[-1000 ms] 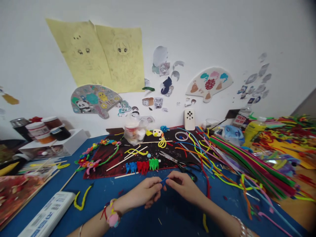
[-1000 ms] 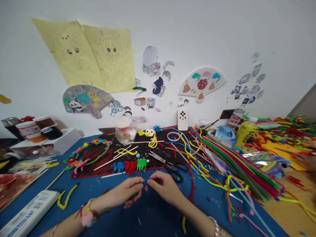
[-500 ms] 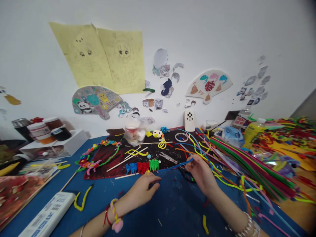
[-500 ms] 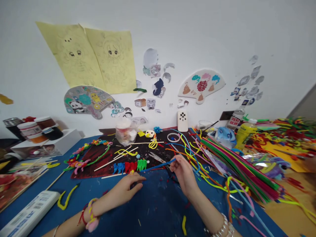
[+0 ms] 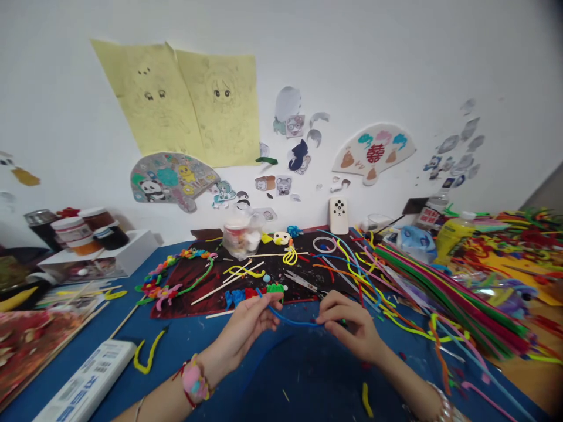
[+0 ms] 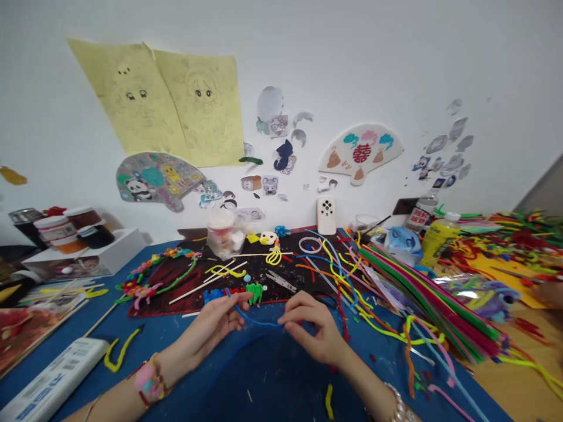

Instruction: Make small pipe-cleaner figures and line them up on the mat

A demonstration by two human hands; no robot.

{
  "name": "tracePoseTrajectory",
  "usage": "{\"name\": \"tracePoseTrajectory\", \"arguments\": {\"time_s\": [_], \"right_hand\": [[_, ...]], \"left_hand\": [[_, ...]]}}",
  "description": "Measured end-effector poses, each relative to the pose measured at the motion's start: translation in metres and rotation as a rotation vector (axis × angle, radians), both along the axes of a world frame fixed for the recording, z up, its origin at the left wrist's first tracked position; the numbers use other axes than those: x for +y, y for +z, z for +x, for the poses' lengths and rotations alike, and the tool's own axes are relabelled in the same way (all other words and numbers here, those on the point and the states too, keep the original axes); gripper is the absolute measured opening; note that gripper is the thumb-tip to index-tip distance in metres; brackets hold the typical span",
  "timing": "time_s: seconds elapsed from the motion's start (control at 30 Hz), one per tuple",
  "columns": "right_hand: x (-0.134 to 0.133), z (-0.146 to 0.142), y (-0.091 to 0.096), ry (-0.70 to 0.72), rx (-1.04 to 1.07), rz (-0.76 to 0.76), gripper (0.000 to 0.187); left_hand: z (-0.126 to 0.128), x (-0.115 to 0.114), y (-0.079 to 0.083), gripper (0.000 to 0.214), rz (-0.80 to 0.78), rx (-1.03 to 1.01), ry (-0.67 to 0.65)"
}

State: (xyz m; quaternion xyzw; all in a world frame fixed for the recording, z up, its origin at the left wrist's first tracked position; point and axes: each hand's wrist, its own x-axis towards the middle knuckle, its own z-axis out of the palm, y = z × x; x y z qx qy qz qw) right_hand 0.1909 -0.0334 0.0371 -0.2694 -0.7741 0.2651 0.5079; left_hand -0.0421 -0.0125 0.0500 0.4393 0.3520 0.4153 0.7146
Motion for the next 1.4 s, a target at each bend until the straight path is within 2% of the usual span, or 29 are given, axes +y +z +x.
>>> {"name": "tracePoseTrajectory", "arguments": {"time_s": [0.17,0.37,0.6,0.73,0.87,1.03,1.2,1.3,1.4], "right_hand": [[-0.003,-0.01,0.0,0.055,0.003,-0.043,0.012],[0.0,-0.015,-0.009,0.069,0.05,-0.247,0.003],[0.002,-0.015,-0.016,0.113,0.168,-0.436,0.003],[0.001,-0.017,-0.017,0.177,0.242,-0.545,0.003],[0.0,-0.018,-0.016,0.212,0.246,-0.56,0.005],[-0.003,-0.021,-0.014,0.246,0.203,-0.524,0.004],[-0.005,-0.024,-0.012,0.253,0.212,-0.597,0.006],[-0.006,-0.024,-0.011,0.238,0.172,-0.712,0.011],[-0.005,-0.024,-0.011,0.193,0.125,-0.765,0.013]], "left_hand": [[0.001,0.002,-0.007,0.033,-0.001,0.044,0.054],[0.005,0.0,-0.008,0.035,-0.019,-0.027,0.001],[0.006,0.007,-0.014,0.027,0.145,-0.023,0.145],[0.005,0.008,-0.013,0.029,0.153,-0.056,0.164],[0.004,0.008,-0.015,0.032,0.133,-0.07,0.173],[0.002,0.011,-0.019,0.025,0.126,-0.048,0.24],[0.003,0.012,-0.019,0.023,0.176,0.113,0.198],[0.006,0.008,-0.016,0.023,0.213,0.288,0.126],[0.01,0.002,-0.014,0.022,0.215,0.372,0.038]]}}
